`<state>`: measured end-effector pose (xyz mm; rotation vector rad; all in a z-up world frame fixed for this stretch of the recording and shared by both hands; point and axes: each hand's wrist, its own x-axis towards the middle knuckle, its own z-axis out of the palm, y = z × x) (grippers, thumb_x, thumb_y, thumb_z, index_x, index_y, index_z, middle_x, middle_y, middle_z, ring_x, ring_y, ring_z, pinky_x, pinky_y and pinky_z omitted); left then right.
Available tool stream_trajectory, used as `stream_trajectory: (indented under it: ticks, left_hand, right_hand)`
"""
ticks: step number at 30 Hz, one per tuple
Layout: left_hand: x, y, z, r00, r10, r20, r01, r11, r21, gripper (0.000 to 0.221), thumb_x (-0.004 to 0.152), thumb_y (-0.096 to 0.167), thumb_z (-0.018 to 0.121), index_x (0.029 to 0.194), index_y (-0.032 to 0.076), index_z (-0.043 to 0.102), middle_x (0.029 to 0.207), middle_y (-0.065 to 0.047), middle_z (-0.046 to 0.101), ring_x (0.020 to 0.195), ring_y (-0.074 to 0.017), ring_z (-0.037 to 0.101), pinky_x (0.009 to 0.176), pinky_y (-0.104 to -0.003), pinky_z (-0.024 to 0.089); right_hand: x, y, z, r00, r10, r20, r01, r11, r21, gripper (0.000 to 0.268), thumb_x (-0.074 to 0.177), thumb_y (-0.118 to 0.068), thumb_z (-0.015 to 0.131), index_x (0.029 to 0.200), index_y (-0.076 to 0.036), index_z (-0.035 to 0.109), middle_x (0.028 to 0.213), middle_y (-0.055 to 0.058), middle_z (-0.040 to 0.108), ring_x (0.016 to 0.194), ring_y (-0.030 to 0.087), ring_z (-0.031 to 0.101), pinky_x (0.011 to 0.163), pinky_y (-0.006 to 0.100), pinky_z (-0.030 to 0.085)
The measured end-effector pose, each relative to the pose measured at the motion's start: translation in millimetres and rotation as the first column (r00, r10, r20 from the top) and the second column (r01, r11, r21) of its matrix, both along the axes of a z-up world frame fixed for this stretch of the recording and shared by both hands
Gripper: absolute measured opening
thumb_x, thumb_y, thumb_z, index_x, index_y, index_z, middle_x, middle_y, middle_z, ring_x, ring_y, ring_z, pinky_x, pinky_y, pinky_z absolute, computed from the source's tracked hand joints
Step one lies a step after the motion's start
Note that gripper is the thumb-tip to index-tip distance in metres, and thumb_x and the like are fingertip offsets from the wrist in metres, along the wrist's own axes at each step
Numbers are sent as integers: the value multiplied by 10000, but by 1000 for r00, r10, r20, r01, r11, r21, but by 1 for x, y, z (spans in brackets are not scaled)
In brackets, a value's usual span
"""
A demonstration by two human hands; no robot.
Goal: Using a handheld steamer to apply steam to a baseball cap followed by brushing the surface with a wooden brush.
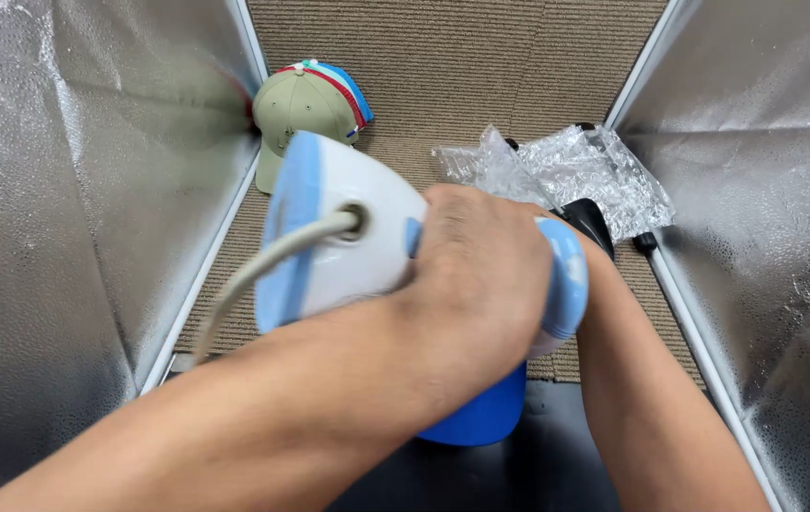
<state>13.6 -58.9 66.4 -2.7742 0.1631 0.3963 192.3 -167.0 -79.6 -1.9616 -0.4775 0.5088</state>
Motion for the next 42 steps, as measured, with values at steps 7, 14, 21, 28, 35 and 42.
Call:
stream_trajectory:
  ticks: [7,14,21,28,35,42]
  left_hand:
    - [15,15,-29,985,-34,169,42,998,-44,199,844,344,717,1032,371,778,1084,110,747,1028,-159,709,779,-354,524]
    - [-6,97,-55,930,0,367,25,998,-63,207,849,181,632,1021,232,736,957,-14,775,848,-297,771,665,-462,602]
    - [-17,83,-57,863,-117,492,157,987,-41,205,808,159,673,990,245,712,819,8,776,726,-272,777,562,-447,582]
    - [9,-2,-53,930,-167,327,209,973,-98,145,871,283,723,939,406,761,959,173,736,856,-97,697,663,-353,474]
    - [4,67,-54,927,-70,368,135,979,-152,238,876,164,614,1024,258,775,947,11,787,852,-258,767,660,-447,583]
    - [-37,137,-57,960,200,197,-124,932,-341,372,778,222,615,1080,12,671,817,-218,755,863,-440,767,724,-576,613]
  right_hand:
    - [-1,0,4,999,23,43,-23,1000,7,516,947,-353,523,1405,-140,629,1493,25,622,1362,124,556,1176,279,387]
    - [-17,8,15,1000,-4,-12,4,1000,0,510,958,-354,502,1408,-152,632,1484,38,636,1354,155,578,1167,299,421]
    - [-21,8,15,999,-24,46,28,997,-75,493,959,-400,490,1376,-204,667,1466,5,657,1335,128,582,1165,275,404]
    - [-22,11,15,986,-31,-165,54,988,142,508,946,-239,552,1422,-74,619,1377,119,689,1222,217,654,1048,338,522]
    - [-19,5,14,1000,2,-18,-1,999,42,496,954,-326,518,1391,-130,646,1438,60,671,1300,170,614,1142,309,454]
    - [-19,13,7,990,-128,-62,134,986,103,373,986,-275,647,1326,-148,729,976,246,765,831,285,709,647,415,616]
